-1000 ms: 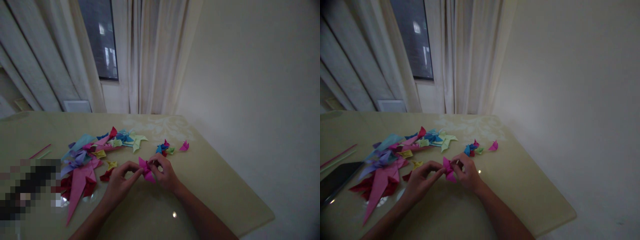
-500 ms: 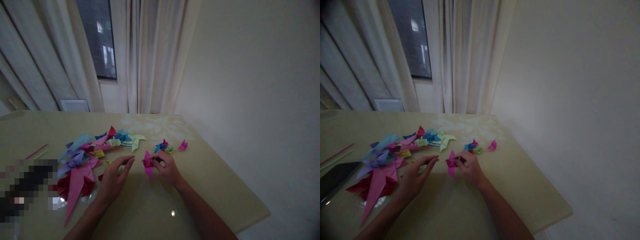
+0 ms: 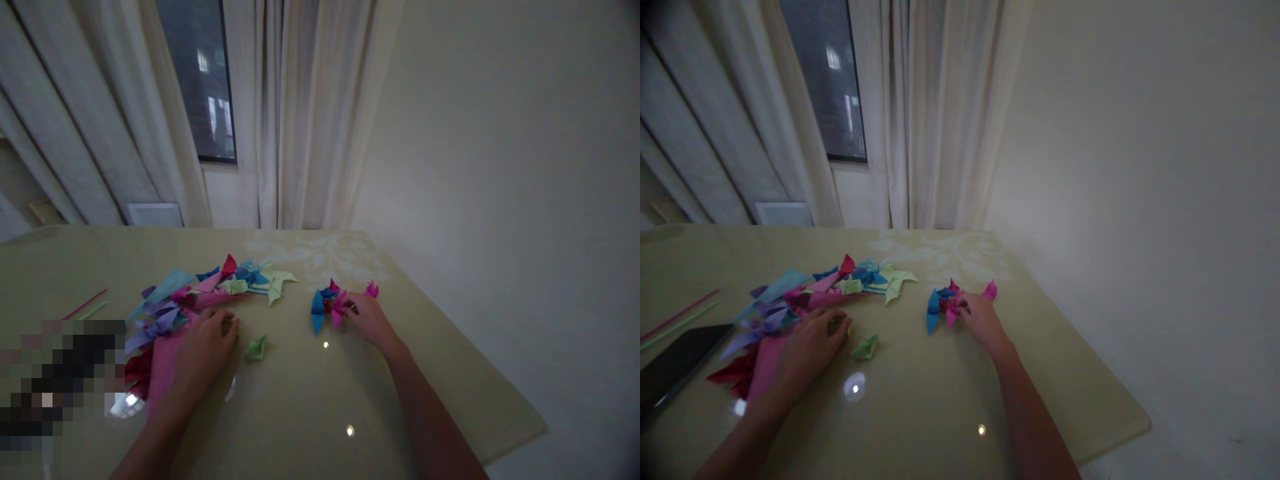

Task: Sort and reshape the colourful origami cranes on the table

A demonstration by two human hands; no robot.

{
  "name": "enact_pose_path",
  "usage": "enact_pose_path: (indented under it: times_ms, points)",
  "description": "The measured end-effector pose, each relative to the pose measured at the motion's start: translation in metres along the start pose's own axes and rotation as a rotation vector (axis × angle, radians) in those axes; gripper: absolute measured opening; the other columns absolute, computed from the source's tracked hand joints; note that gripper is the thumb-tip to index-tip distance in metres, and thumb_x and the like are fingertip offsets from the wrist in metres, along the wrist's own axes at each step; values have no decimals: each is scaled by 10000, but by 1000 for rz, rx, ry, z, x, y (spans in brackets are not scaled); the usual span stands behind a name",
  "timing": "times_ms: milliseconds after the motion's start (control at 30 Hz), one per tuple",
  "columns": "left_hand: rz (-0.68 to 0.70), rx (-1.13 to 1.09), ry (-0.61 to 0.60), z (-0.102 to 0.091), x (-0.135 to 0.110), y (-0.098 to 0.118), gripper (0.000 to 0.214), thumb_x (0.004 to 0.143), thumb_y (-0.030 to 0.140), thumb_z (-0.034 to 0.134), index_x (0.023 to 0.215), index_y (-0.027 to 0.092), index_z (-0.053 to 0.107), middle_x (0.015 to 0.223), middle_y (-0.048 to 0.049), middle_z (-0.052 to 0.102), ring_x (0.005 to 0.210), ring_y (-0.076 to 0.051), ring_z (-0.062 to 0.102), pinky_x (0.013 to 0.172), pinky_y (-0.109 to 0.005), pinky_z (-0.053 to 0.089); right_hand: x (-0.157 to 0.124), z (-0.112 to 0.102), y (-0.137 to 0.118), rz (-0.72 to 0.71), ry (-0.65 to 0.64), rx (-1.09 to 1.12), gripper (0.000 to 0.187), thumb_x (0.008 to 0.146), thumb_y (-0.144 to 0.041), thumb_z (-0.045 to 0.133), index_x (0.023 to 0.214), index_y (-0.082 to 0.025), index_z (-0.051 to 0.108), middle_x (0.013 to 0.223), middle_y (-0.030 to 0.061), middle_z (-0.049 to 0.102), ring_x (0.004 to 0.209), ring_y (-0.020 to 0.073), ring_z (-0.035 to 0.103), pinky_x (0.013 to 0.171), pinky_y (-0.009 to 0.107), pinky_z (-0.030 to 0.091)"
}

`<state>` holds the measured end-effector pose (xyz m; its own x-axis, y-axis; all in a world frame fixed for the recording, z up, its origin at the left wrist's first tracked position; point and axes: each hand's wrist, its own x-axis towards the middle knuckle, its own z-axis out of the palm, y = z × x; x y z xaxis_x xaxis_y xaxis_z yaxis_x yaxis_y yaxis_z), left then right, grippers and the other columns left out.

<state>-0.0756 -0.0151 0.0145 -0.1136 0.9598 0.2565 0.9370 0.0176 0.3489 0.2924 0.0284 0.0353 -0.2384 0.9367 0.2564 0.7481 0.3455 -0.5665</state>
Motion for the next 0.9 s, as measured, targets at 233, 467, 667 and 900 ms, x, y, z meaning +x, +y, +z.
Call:
enact_pose_path:
  times_ms: [233, 467, 667, 900]
  points:
    - [67, -108, 33, 2, -2, 4, 391, 995, 397, 441, 959, 198, 775, 1122, -116, 767, 961, -285, 719, 817, -375, 527, -2, -9, 7, 54, 33, -247, 208, 906, -64, 604, 939, -181, 772, 959, 75, 756, 895, 212, 686, 789, 295, 460]
    - [78, -199, 298, -8, -3, 11, 371, 985, 466, 504, 952, 225, 784, 1080, -94, 787, 906, -284, 714, 864, -402, 531, -8, -15, 0, 173, 1, -426, 222, 963, -109, 576, 1066, -194, 753, 1112, 124, 722, 1003, 258, 673, 774, 312, 475]
    - [111, -614, 362, -11, -13, 34, 337, 943, 539, 631, 935, 235, 775, 891, -30, 797, 737, -203, 710, 698, -300, 551, -8, -3, -32, -25, 192, -183, 149, 962, -245, 689, 1100, -204, 729, 1104, 111, 686, 1053, 271, 640, 898, 374, 505]
    - [124, -1106, -11, 9, -34, 65, 266, 902, 464, 739, 993, 216, 768, 873, -28, 798, 774, -197, 766, 708, -282, 627, -33, 58, -92, -265, -112, 472, 353, 990, -452, 709, 1254, -218, 702, 1089, 71, 713, 875, 189, 659, 777, 296, 527]
